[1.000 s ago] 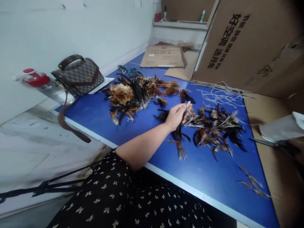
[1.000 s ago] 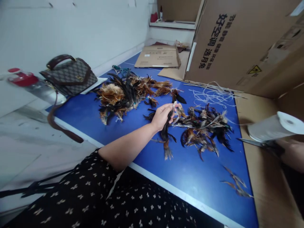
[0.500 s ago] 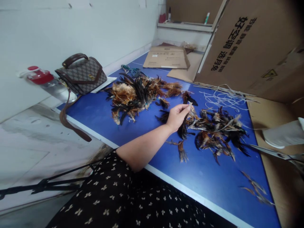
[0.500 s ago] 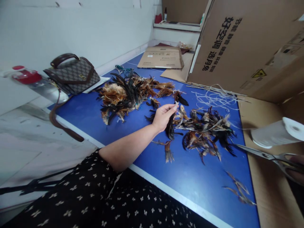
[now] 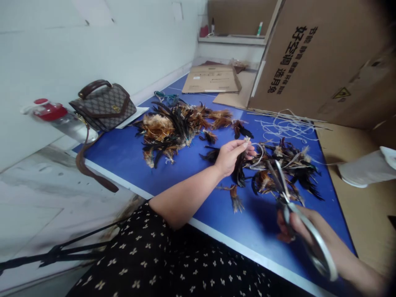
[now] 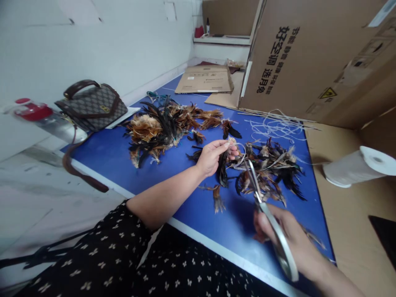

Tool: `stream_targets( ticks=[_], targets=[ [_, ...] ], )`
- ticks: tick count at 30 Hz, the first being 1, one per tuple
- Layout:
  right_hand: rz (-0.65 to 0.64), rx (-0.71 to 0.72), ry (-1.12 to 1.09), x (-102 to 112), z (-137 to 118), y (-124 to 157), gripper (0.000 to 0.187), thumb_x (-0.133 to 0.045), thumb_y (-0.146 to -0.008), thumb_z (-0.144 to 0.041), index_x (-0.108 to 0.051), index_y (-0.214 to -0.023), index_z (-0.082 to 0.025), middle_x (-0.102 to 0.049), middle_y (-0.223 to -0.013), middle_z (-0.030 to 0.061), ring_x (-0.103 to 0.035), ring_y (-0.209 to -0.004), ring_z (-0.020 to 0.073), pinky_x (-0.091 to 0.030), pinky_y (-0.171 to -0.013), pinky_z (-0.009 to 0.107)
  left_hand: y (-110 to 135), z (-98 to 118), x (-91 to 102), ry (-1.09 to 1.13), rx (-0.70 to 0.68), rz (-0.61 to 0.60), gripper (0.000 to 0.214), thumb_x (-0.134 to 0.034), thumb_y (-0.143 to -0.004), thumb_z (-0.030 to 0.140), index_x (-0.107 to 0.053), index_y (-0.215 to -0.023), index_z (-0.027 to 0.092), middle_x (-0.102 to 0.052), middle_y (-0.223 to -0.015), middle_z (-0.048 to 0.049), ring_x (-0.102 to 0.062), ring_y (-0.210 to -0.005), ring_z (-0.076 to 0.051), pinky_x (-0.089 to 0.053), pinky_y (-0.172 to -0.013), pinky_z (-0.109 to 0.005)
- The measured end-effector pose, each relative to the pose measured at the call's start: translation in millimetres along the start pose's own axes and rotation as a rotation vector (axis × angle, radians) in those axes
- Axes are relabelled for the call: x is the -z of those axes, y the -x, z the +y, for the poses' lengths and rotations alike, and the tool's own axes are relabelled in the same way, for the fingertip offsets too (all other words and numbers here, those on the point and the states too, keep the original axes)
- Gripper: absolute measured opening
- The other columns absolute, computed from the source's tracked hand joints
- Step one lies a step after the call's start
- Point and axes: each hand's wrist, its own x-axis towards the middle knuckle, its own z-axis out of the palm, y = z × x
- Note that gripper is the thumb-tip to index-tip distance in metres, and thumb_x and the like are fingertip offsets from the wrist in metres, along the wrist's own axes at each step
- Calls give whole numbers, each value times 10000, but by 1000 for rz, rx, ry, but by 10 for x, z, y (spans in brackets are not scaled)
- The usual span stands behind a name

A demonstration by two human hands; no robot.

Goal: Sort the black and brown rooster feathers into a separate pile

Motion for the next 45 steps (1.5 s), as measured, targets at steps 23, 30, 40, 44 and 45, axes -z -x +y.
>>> stream_targets(
  ticks=[23,30,40,44,45],
  targets=[
    [60,-172,-455,-607,-277,-873,844,-753,-810,-1032,-668,-774,-193,-605,-664,26,-560,-495,162,-632,-470,345,65,-12,-32,-37,104,-69,609,-967,-808,504,-741,-1263,167,-819,-1240,-135,-835,-1075,-313,-708,-809,-385],
    [79,-151,-438,-614,-187,-892,869,-717,-795,-1066,-634,-786,-201,-575,-638,7,-544,-468,165,-590,-423,339,47,-72,-3,-67,111,-60,623,-966,-811,519,-743,-1276,169,-825,-1268,-147,-831,-1158,-377,-717,-924,-508],
    [16,-132,-509,-569,-235,-913,929,-668,-752,-1127,-662,-759,-198,-581,-650,25,-536,-506,169,-654,-538,391,42,-123,34,-78,115,-88,607,-999,-778,512,-789,-1244,187,-833,-1215,-113,-821,-965,-265,-728,-873,-491],
    [7,-103,-532,-600,-211,-909,896,-658,-807,-1097,-663,-752,-202,-569,-649,24,-528,-503,169,-637,-524,377,60,-131,35,-94,139,-115,587,-989,-793,517,-793,-1250,205,-827,-1274,-113,-808,-942,-237,-724,-882,-473],
    [2,-95,-537,-605,-210,-904,891,-651,-819,-1092,-662,-754,-204,-566,-648,23,-526,-501,169,-630,-517,372,62,-136,37,-95,139,-117,587,-990,-791,519,-794,-1247,206,-827,-1284,-116,-812,-959,-246,-723,-888,-475]
  ],
)
